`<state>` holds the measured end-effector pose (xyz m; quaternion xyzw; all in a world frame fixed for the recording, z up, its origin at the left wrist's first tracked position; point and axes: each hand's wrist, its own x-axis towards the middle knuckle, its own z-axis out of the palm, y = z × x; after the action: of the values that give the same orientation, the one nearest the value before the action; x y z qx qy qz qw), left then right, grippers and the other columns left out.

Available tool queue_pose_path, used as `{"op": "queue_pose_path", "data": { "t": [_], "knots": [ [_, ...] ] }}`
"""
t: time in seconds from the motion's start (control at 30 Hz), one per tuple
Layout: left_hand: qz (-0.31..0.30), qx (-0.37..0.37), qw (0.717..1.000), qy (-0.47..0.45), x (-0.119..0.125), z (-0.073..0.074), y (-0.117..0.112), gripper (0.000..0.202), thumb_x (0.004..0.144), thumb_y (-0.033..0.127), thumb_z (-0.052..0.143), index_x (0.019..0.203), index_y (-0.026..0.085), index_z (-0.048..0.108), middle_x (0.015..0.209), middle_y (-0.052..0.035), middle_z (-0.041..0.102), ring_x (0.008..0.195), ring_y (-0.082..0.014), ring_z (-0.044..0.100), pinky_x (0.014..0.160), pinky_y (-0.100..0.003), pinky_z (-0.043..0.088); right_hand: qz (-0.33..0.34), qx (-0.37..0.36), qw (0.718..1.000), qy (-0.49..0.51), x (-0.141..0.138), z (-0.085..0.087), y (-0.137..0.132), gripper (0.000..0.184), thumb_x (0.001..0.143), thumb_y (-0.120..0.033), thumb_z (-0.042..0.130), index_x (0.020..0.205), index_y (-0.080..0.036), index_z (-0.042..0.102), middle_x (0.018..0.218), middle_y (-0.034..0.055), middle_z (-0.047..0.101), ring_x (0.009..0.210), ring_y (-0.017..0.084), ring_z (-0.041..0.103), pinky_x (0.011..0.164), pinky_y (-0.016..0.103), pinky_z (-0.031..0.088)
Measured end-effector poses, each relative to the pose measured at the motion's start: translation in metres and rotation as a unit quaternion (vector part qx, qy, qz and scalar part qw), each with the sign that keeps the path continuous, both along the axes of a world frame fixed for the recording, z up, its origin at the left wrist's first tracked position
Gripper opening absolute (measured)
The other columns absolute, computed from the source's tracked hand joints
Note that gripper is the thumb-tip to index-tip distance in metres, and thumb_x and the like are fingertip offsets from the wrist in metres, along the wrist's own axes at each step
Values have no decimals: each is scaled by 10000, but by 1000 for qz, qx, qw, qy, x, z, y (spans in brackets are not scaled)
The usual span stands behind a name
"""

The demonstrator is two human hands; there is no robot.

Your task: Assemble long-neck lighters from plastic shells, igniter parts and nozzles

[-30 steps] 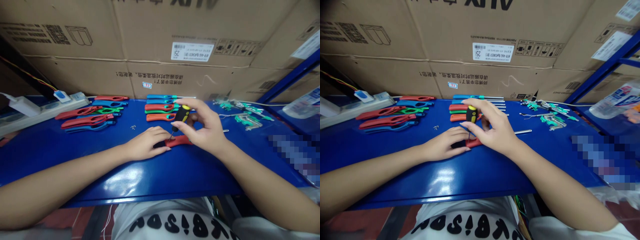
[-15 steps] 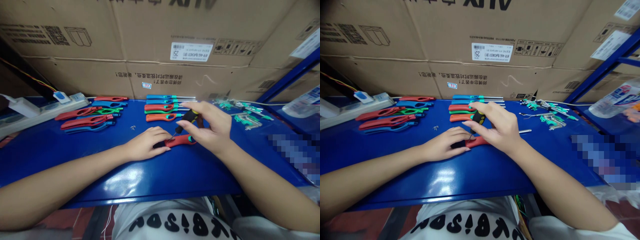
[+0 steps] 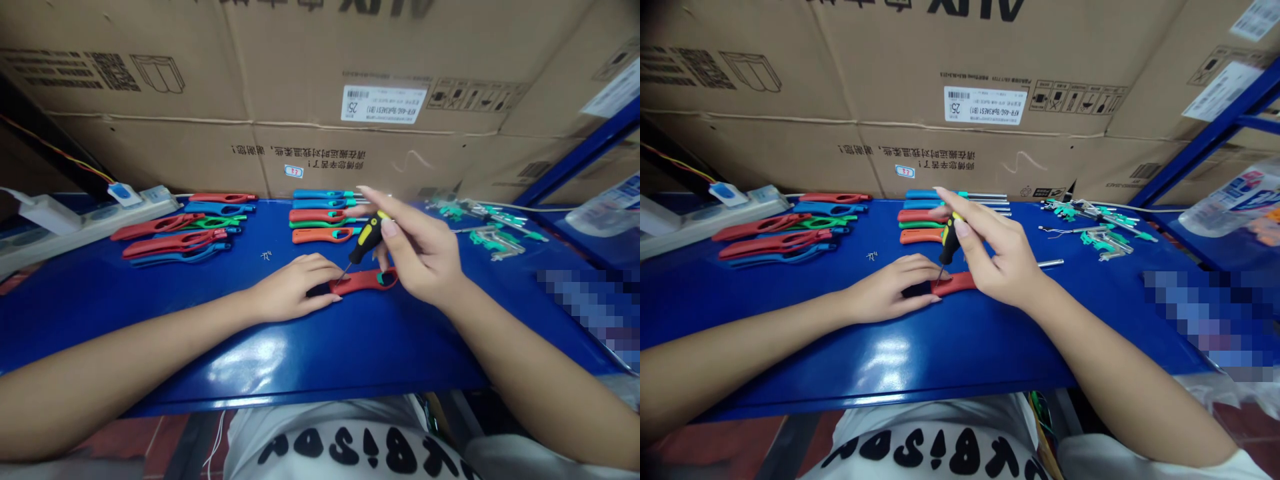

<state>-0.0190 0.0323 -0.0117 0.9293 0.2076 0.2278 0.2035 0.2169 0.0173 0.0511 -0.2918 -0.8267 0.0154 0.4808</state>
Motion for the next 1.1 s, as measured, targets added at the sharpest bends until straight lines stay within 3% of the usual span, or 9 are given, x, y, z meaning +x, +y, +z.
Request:
{"op": "queue_pose_path", "data": {
  "t": [0.07,0.23,0.33,0.43,0.53,0.6,0.73,0.93,1.1],
  "knots": [
    [1,2,1000,3,0,0,0,345,993,350,599,1294,181,616,1230,-114,683,1154,-255,600,1046,-442,458,-3,-13,1000,3,0,0,0,347,1038,-323,476,1339,-290,645,1077,51,763,812,204,734,731,384,630],
    [0,2,1000,2,0,0,0,339,997,359,592,1287,185,616,1242,-115,679,1166,-261,595,1050,-438,455,-17,102,994,-26,6,3,1,249,968,-276,620,1195,-306,716,1005,31,780,799,205,726,747,367,615],
    [0,0,1000,6,0,0,0,349,999,363,588,1293,177,614,1233,-121,679,1158,-262,599,1039,-438,461,12,37,998,-54,8,6,2,375,1026,-240,461,1360,-295,623,1161,50,753,918,212,733,823,392,616],
    [-1,0,1000,5,0,1,0,356,998,365,590,1294,171,614,1227,-124,680,1156,-264,599,1036,-439,462,42,-38,997,-48,8,6,4,388,1027,-286,486,1402,-278,583,1140,46,748,783,173,724,716,345,620],
    [-1,0,1000,6,0,0,0,346,998,362,591,1290,177,618,1232,-120,682,1161,-266,598,1042,-442,457,6,25,999,-31,9,5,6,305,929,-352,687,1223,-273,695,978,22,768,659,157,686,657,320,598],
    [0,0,1000,7,0,0,0,340,998,356,591,1285,174,620,1235,-118,682,1164,-265,596,1047,-443,454,-14,65,997,-41,9,5,6,287,923,-356,694,1198,-274,710,980,33,775,753,187,716,734,338,602],
    [0,2,1000,7,0,0,0,349,998,356,593,1293,172,616,1231,-117,681,1161,-262,596,1044,-442,458,20,-5,999,-49,8,6,4,391,1033,-280,457,1401,-255,587,1205,76,733,937,202,729,839,364,594],
    [-1,6,1000,4,0,0,0,342,994,346,600,1292,179,618,1235,-112,683,1165,-258,599,1044,-438,459,-17,29,999,-42,8,8,4,283,916,-351,697,1171,-231,715,992,50,774,707,164,694,753,324,587],
    [-1,3,1000,3,0,-1,0,349,996,354,597,1295,173,616,1235,-115,680,1164,-254,596,1045,-437,460,52,-90,995,-12,8,7,3,369,1041,-275,447,1381,-252,587,1170,64,744,601,109,670,650,290,588]
  ]
}}
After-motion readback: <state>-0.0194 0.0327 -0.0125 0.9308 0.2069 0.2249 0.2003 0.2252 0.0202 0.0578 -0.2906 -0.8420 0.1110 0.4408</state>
